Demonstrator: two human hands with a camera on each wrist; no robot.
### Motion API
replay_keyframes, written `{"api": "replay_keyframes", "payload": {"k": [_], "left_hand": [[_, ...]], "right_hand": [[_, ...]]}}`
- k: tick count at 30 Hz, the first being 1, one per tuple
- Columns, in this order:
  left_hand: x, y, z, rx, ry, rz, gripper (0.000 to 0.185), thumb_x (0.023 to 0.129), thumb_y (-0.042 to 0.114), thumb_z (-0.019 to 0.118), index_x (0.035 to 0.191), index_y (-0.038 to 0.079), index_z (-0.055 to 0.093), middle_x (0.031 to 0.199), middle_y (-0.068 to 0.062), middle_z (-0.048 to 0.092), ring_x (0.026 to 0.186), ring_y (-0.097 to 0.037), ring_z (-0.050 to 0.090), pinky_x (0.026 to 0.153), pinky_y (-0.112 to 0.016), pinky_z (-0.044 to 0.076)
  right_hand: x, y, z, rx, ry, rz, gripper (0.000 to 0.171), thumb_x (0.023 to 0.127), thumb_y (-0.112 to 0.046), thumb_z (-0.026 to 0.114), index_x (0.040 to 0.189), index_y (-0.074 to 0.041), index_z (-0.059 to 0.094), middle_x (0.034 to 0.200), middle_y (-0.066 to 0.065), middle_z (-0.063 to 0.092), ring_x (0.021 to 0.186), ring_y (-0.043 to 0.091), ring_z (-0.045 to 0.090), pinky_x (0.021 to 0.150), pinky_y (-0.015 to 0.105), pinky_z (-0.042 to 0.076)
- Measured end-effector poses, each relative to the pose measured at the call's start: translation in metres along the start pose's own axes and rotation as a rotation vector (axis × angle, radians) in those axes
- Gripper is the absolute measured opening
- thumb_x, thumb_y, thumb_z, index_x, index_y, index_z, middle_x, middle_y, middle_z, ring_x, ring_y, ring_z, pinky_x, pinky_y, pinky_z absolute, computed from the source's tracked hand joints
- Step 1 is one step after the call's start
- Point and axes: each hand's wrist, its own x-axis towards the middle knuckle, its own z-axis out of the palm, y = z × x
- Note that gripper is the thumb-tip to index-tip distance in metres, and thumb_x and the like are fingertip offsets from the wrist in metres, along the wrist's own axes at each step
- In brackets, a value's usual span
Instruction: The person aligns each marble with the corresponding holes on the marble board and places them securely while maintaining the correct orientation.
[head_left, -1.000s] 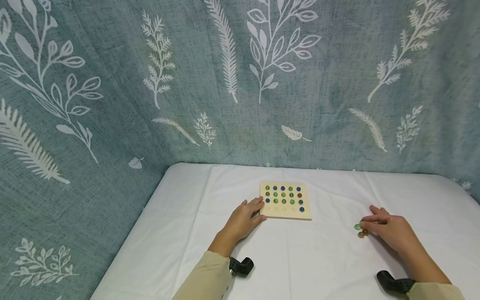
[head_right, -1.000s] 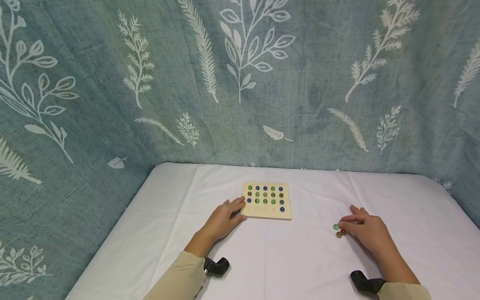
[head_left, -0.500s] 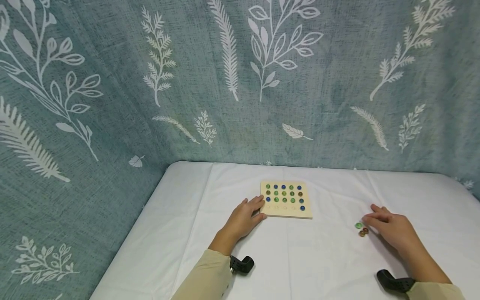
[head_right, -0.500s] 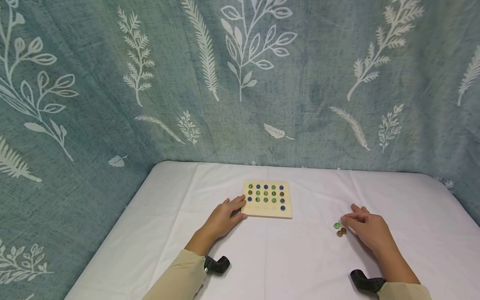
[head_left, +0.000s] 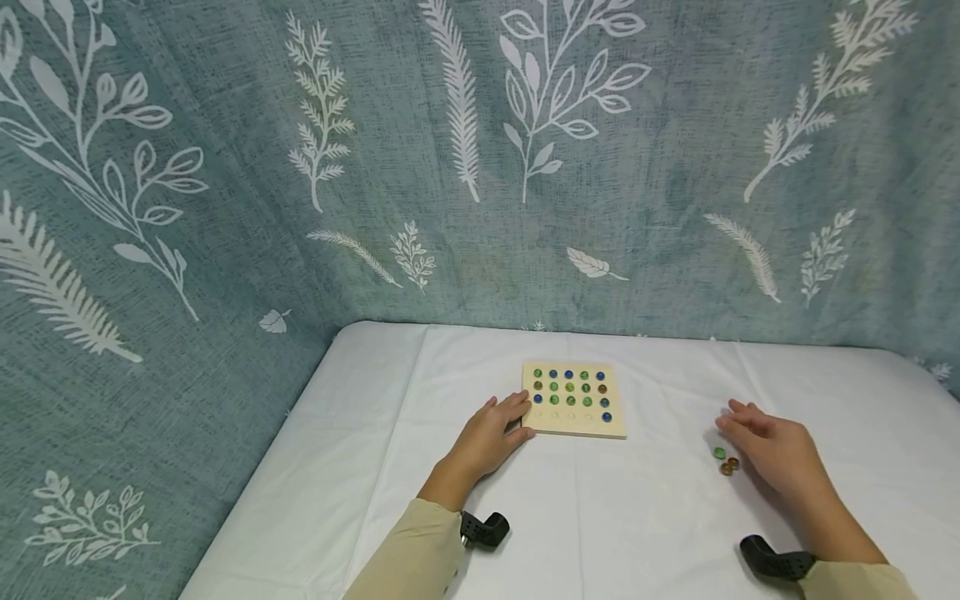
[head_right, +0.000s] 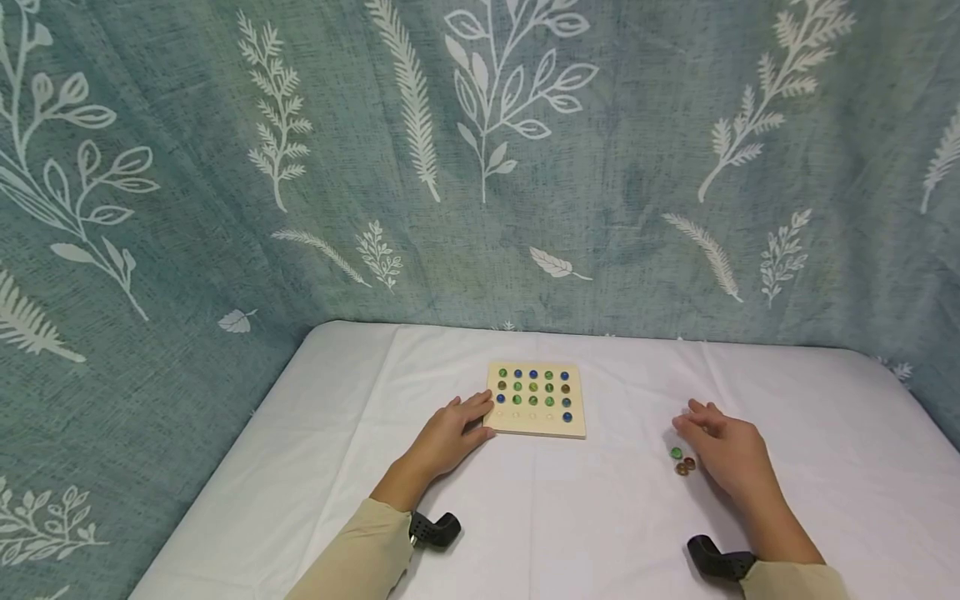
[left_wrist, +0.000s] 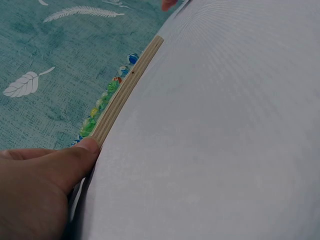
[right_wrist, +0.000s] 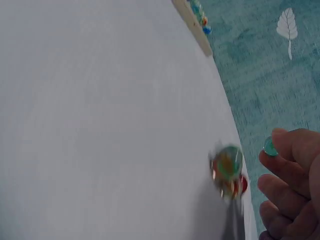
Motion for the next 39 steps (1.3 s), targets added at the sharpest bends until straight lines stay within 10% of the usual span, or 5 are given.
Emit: {"api": "replay_keyframes", "payload": {"k": [19, 39], "left_hand": [[0.0, 0.0, 0.0, -0.001, -0.003, 0.002, 0.056, 0.096, 0.036, 0.063, 0.146, 0.015, 0.049, 0.156, 0.005, 0.04, 0.144, -0.015, 0.038, 0.125, -0.037, 0.024], [0.0, 0.0, 0.0, -0.005, 0.0, 0.004, 0.057, 0.096, 0.035, 0.064, 0.146, 0.013, 0.049, 0.155, 0.004, 0.041, 0.144, -0.015, 0.038, 0.125, -0.037, 0.024]], "right_hand": [[0.005, -0.068, 0.051, 0.169, -0.047, -0.007, 0.072, 0.086, -0.063, 0.064, 0.124, -0.002, 0.067, 0.154, 0.006, 0.042, 0.147, 0.032, 0.029, 0.117, 0.059, 0.03], [0.011, -0.093, 0.108, 0.34, -0.057, 0.067, 0.046, 0.088, -0.031, 0.074, 0.119, 0.003, 0.068, 0.16, 0.008, 0.031, 0.153, 0.029, 0.012, 0.126, 0.051, 0.014]]}}
